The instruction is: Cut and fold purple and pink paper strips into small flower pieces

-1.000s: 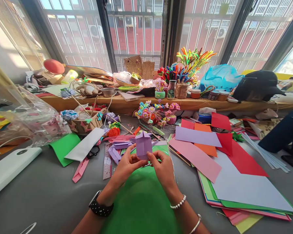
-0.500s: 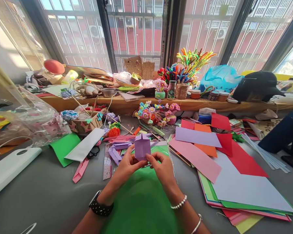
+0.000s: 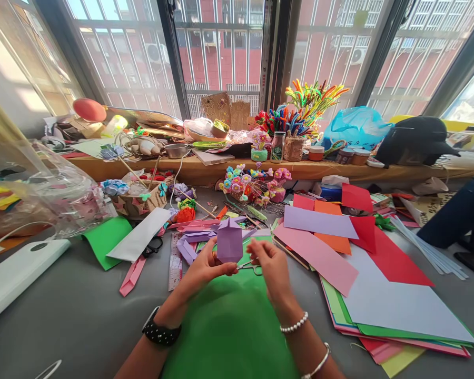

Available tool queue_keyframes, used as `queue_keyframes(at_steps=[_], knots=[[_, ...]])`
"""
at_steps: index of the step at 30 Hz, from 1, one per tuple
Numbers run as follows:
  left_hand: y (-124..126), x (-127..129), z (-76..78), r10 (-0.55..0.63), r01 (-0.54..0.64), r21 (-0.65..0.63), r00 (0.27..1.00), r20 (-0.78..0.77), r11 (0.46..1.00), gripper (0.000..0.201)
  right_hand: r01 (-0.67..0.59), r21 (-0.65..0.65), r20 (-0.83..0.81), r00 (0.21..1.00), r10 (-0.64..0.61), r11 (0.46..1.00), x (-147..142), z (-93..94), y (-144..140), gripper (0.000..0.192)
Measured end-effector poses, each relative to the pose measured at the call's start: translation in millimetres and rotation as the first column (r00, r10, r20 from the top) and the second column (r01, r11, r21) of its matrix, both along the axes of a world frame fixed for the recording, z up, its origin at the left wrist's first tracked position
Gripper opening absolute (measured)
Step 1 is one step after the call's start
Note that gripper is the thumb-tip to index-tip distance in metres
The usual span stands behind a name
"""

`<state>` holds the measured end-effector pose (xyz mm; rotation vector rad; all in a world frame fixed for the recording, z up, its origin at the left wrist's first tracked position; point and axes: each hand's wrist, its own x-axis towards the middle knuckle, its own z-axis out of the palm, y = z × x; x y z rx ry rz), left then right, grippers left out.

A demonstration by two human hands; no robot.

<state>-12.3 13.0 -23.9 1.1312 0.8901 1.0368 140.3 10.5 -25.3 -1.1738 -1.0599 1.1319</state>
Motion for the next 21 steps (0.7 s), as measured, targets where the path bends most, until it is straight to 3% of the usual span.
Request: queue_keyframes(at_steps=[3,6,8,13,18,21], knots=[[-0.6,-0.8,1.5,-0.014,0.014,-0.007,1.000,-0.009,1.000,0.069,0.032,0.019,-0.014,0.999,-0.031,0.999,6.9,0.8,4.0,0.033],[-0.5,-0.7,1.8,-0.048,0.048,-0.021,0.999,-0.012,0.999,0.073,-0.209,0.016,0.117,0.972,0.206,0.978,4.0,2.0,1.3,0.029],[0.1,-0.7,1.2,-0.062,0.062,-0.019,0.998,-0.009,0.998,0.073,-0.289,0.016,0.191,0.941,0.280,0.957,-0.5,1.9,-1.5,0.026],[2.8,-5.9,-0.7,-0.051,0.053,0.021,0.993,-0.109,0.998,0.051,-0.274,0.001,0.189,0.945,0.268,0.962,2.2,3.0,1.1,0.029],[2.6,-17.9,3.8,-0.269,0.281,0.024,0.939,-0.215,0.959,0.034,-0.125,0.011,0.038,0.991,0.125,0.992,19.9,9.2,7.4,0.036],[1.0,-23.9,8.9,-0.321,0.344,0.029,0.900,-0.294,0.939,0.029,-0.175,0.006,0.086,0.981,0.174,0.985,25.0,12.8,7.8,0.031]])
